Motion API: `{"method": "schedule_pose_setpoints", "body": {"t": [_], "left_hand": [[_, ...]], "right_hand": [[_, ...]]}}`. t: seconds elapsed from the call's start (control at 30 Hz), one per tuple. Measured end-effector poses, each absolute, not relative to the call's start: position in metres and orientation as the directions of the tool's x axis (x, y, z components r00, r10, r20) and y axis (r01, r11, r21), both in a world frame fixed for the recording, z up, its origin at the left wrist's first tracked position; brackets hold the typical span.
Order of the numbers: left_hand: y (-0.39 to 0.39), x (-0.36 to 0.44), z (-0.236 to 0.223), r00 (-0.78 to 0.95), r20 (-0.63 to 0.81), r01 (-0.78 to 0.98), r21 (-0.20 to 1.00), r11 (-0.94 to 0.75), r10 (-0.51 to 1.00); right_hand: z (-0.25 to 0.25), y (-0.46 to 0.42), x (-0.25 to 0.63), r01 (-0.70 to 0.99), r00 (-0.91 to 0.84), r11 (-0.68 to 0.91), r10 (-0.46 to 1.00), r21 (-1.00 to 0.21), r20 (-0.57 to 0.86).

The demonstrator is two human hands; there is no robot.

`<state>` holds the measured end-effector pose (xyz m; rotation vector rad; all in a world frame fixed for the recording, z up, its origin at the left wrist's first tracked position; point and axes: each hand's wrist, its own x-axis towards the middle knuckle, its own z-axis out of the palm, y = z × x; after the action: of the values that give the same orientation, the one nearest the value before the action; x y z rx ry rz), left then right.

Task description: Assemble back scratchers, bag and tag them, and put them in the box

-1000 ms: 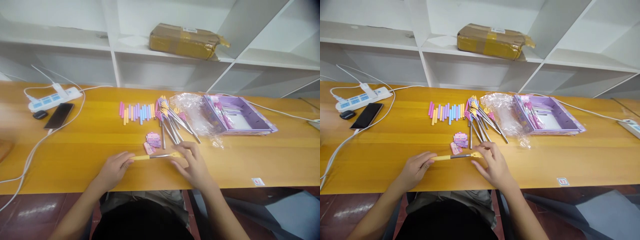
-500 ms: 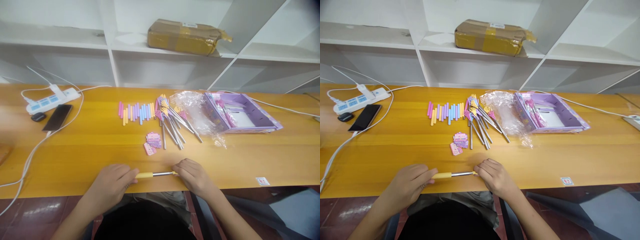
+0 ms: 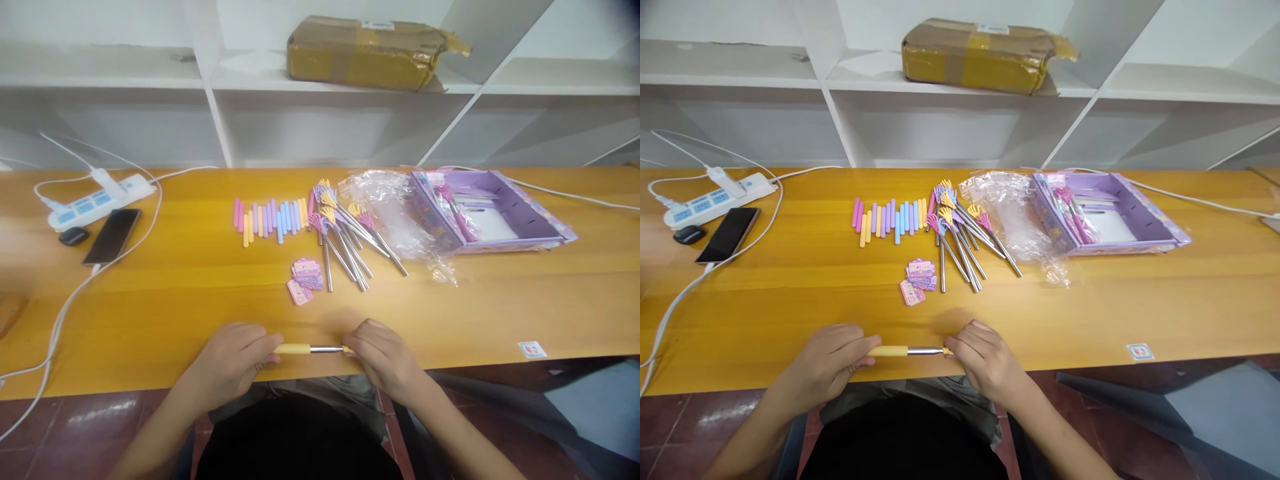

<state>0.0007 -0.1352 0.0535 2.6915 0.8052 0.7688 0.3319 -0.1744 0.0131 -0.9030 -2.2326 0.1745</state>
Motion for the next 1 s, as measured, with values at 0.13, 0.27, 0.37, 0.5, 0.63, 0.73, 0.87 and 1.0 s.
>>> {"method": "schedule_pose_setpoints", "body": {"t": [0.13, 0.27, 0.37, 0.5, 0.63, 0.73, 0.87, 1.0], "left_hand": [[-0.128, 0.003, 0.046, 0.686, 0.455, 0.442, 0.359, -0.822, 0.568], [-0.124, 0.007, 0.039, 0.674, 0.459, 0.446, 0.371, -0.814, 0.578], [-0.122, 0.008, 0.034, 0.67, 0.456, 0.452, 0.377, -0.808, 0.587], [-0.12, 0.004, 0.031, 0.695, 0.385, 0.485, 0.372, -0.791, 0.607], [-0.118, -0.005, 0.04, 0.709, 0.341, 0.554, 0.272, -0.787, 0.617], [-0.121, -0.006, 0.053, 0.716, 0.375, 0.59, 0.124, -0.797, 0.589], [-0.131, 0.008, 0.064, 0.755, 0.342, 0.607, -0.043, -0.794, 0.559], [-0.137, 0.026, 0.067, 0.778, 0.352, 0.578, -0.079, -0.812, 0.52]], "right_hand": [[0.012, -0.172, 0.33, 0.569, -0.502, 0.737, 0.663, -0.365, 0.556], [0.012, -0.169, 0.328, 0.589, -0.495, 0.724, 0.674, -0.358, 0.549], [0.014, -0.166, 0.327, 0.595, -0.51, 0.724, 0.675, -0.348, 0.533], [0.024, -0.16, 0.328, 0.642, -0.55, 0.706, 0.696, -0.299, 0.462], [0.038, -0.156, 0.327, 0.706, -0.543, 0.661, 0.736, -0.254, 0.404], [0.041, -0.158, 0.322, 0.74, -0.485, 0.633, 0.738, -0.23, 0.469], [0.041, -0.162, 0.311, 0.731, -0.485, 0.652, 0.703, -0.2, 0.519], [0.045, -0.164, 0.299, 0.664, -0.494, 0.716, 0.636, -0.215, 0.593]]}}
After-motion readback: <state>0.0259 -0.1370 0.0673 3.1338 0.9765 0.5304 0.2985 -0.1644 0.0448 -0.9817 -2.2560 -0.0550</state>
